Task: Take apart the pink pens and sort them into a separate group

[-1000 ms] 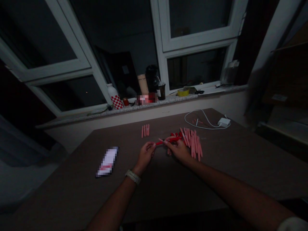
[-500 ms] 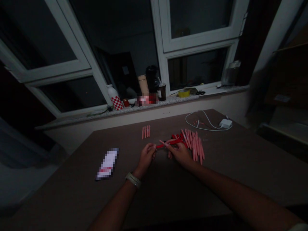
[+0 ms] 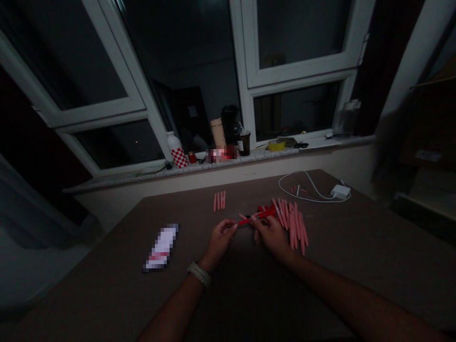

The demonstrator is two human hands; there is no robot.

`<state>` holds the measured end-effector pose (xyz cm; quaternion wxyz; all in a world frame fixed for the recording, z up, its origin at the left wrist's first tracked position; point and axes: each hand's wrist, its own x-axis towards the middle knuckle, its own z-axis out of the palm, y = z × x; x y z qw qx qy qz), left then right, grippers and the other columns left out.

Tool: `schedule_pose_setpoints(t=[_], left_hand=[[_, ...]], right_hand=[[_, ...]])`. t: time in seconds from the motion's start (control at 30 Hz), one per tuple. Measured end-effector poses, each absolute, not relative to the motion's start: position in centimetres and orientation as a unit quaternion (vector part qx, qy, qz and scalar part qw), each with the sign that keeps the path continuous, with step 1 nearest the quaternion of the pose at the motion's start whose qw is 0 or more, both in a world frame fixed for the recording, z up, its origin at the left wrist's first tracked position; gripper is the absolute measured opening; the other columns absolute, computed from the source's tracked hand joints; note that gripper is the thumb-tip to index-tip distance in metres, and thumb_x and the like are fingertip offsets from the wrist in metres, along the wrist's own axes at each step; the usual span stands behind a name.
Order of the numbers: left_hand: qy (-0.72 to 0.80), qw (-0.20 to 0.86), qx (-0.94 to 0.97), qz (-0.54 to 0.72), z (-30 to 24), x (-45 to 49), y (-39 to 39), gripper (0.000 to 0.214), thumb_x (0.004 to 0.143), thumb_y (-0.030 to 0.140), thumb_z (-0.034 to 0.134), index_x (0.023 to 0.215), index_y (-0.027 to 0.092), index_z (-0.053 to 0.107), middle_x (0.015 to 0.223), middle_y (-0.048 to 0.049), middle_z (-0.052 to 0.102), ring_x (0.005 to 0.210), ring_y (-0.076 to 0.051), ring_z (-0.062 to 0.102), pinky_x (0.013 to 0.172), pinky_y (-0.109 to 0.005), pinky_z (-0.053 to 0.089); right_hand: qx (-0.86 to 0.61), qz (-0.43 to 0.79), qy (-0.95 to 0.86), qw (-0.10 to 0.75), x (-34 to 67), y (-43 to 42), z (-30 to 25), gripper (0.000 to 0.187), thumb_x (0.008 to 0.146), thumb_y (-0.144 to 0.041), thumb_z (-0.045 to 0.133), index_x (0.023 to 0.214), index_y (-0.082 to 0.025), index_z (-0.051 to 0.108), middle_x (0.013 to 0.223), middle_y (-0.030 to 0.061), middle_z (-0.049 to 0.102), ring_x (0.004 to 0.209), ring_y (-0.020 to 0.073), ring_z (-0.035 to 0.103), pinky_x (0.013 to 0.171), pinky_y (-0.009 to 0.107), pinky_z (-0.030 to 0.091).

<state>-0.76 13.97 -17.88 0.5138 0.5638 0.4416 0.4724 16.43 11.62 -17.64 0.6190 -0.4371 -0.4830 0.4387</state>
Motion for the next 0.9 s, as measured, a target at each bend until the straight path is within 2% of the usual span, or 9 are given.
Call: schedule_pose_setpoints(t=[0.1,0.23,0.37,0.47,0.57,0.63,0.77,0.9], left_hand=[[0.445,0.505,0.567,0.475,-18.07,-0.80,14.11,0.045,0.067,0.052,0.074,0.087,0.015,0.059,0.057,0.0062,0.048,0.048,-0.007,0.039,0.046,-0.019,0.026],[0.440,0.481,0.594,0.472,-18.25,-0.85,14.29,0.040,0.076,0.055,0.066,0.080,0.016,0.056,0.055,0.0060,0.046,0.049,-0.008,0.040,0.047,-0.020,0.029],[0.434,0.471,0.609,0.468,-18.41,-0.85,14.50,0.044,0.081,0.059,0.057,0.071,0.017,0.053,0.055,0.0047,0.046,0.049,-0.009,0.039,0.048,-0.021,0.030],[0.429,0.486,0.600,0.470,-18.38,-0.83,14.50,0.042,0.081,0.058,0.058,0.078,0.016,0.056,0.057,0.0046,0.047,0.049,-0.008,0.040,0.048,-0.021,0.030],[0.421,0.500,0.594,0.469,-18.24,-0.82,14.36,0.041,0.076,0.055,0.065,0.087,0.016,0.057,0.060,0.0051,0.049,0.050,-0.008,0.042,0.048,-0.020,0.030],[0.430,0.495,0.595,0.465,-18.21,-0.81,14.31,0.040,0.074,0.054,0.067,0.083,0.017,0.056,0.057,0.0058,0.048,0.049,-0.008,0.041,0.048,-0.020,0.029],[0.445,0.476,0.609,0.452,-18.44,-0.84,14.49,0.043,0.079,0.058,0.059,0.074,0.017,0.054,0.054,0.0050,0.046,0.047,-0.008,0.040,0.048,-0.021,0.029],[0.422,0.492,0.613,0.452,-18.66,-0.93,14.63,0.041,0.082,0.057,0.057,0.084,0.016,0.057,0.057,0.0049,0.047,0.049,-0.009,0.041,0.047,-0.021,0.030]], right_hand=[[-0.436,0.443,-0.487,0.614,16.43,11.54,-17.51,0.047,0.075,-0.063,0.063,0.087,-0.017,0.056,0.047,-0.0034,0.055,0.037,0.0136,0.053,0.038,0.023,0.041],[-0.442,0.450,-0.489,0.603,16.42,11.57,-17.63,0.048,0.074,-0.064,0.064,0.084,-0.017,0.058,0.050,-0.0016,0.059,0.036,0.0132,0.053,0.036,0.023,0.040],[-0.438,0.453,-0.497,0.597,16.44,11.61,-17.77,0.049,0.074,-0.063,0.063,0.088,-0.017,0.059,0.047,-0.0034,0.056,0.036,0.0140,0.054,0.036,0.023,0.040],[-0.435,0.448,-0.501,0.599,16.46,11.60,-17.69,0.049,0.075,-0.063,0.063,0.087,-0.016,0.059,0.049,-0.0029,0.057,0.035,0.0133,0.053,0.035,0.023,0.040],[-0.433,0.445,-0.500,0.604,16.47,11.66,-17.69,0.049,0.074,-0.063,0.063,0.088,-0.016,0.060,0.047,-0.0035,0.055,0.035,0.0134,0.053,0.035,0.023,0.039],[-0.434,0.445,-0.498,0.605,16.47,11.74,-17.80,0.049,0.074,-0.063,0.064,0.089,-0.016,0.060,0.045,-0.0043,0.054,0.036,0.0140,0.053,0.036,0.023,0.040],[-0.430,0.448,-0.492,0.610,16.48,11.84,-18.01,0.049,0.075,-0.061,0.065,0.093,-0.016,0.060,0.045,-0.0044,0.055,0.037,0.0142,0.054,0.037,0.023,0.041],[-0.425,0.445,-0.491,0.617,16.51,11.79,-17.96,0.048,0.075,-0.059,0.065,0.094,-0.016,0.059,0.045,-0.0050,0.055,0.036,0.0136,0.054,0.037,0.022,0.041]])
